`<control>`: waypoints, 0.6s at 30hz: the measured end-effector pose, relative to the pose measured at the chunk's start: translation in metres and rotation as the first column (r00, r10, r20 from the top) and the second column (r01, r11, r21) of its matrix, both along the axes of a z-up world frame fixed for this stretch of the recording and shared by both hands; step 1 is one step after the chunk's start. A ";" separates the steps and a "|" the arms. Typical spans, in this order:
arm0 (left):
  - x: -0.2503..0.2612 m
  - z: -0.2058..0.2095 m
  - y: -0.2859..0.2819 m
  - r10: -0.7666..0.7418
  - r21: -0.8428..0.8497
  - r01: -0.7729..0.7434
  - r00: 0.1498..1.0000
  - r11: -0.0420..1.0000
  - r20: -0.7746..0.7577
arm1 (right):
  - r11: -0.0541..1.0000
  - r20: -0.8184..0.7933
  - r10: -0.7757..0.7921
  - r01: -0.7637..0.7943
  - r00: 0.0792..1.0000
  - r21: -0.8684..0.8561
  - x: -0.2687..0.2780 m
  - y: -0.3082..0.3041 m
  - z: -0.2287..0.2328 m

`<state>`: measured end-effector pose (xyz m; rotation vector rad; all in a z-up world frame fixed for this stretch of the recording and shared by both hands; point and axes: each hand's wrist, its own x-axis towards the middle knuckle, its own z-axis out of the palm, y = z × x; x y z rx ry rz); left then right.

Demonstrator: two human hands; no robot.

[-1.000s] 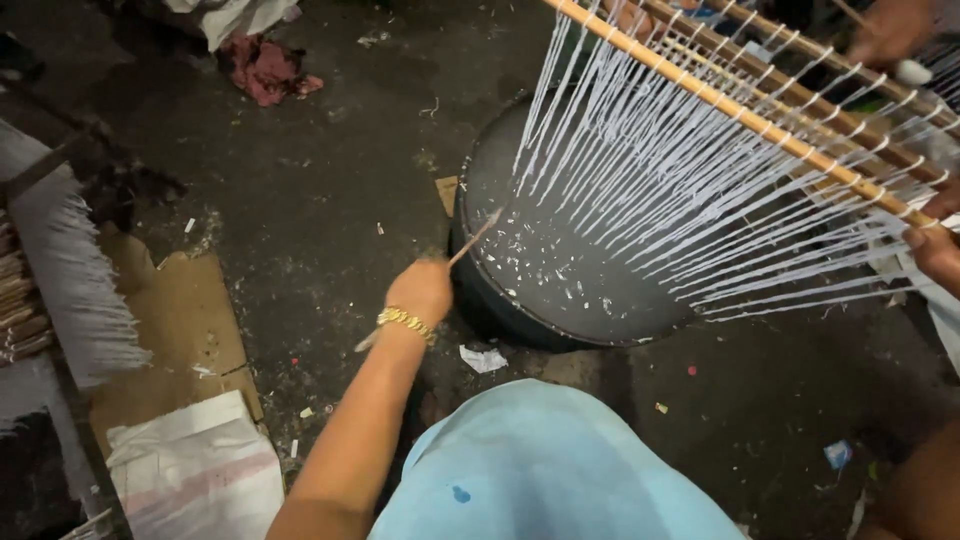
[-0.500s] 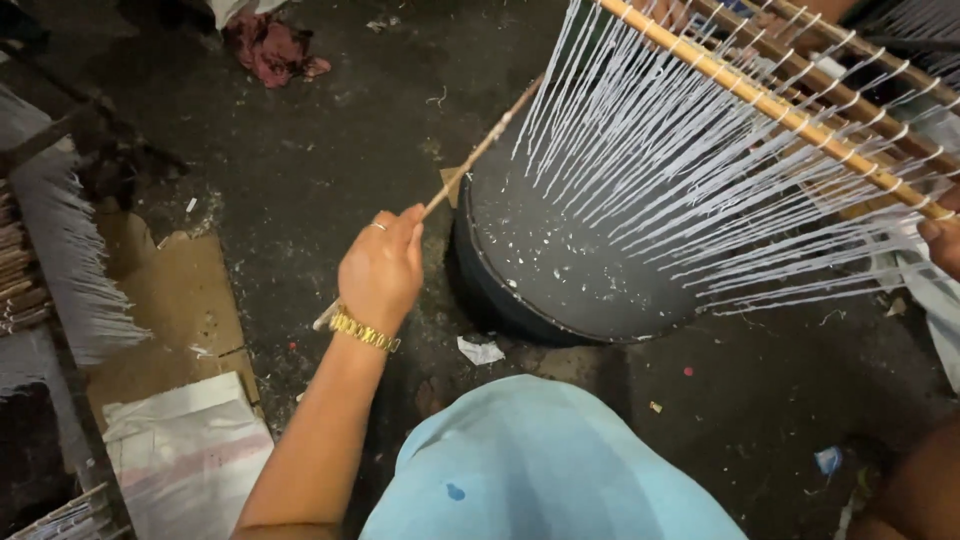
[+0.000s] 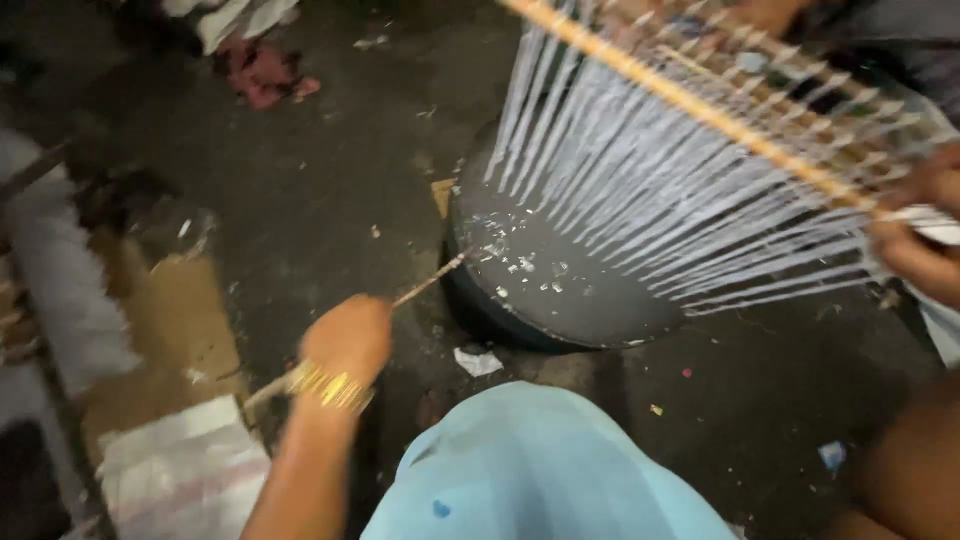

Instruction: Dipping a large frame of candle wicks into a vat of molten wax to coat them.

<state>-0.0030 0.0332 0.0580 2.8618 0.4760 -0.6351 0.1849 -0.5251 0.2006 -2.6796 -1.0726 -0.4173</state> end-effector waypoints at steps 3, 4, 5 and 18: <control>-0.043 0.069 -0.005 -0.024 -0.093 0.085 0.850 0.992 0.526 | 0.996 0.133 0.035 -0.024 0.990 -0.090 -0.004 0.028 -0.001; -0.043 0.080 -0.013 -0.038 -0.093 0.102 0.851 0.990 0.523 | 0.996 0.130 0.019 -0.007 0.991 -0.090 -0.007 0.028 -0.005; -0.043 0.093 -0.020 -0.102 -0.022 0.162 0.716 0.986 0.690 | 0.983 0.216 -0.010 0.050 0.976 -0.179 -0.007 0.030 -0.010; 0.041 0.092 -0.083 -0.407 0.356 0.198 0.430 0.913 0.806 | 0.913 0.318 -0.191 0.287 0.929 -0.291 -0.039 0.067 -0.025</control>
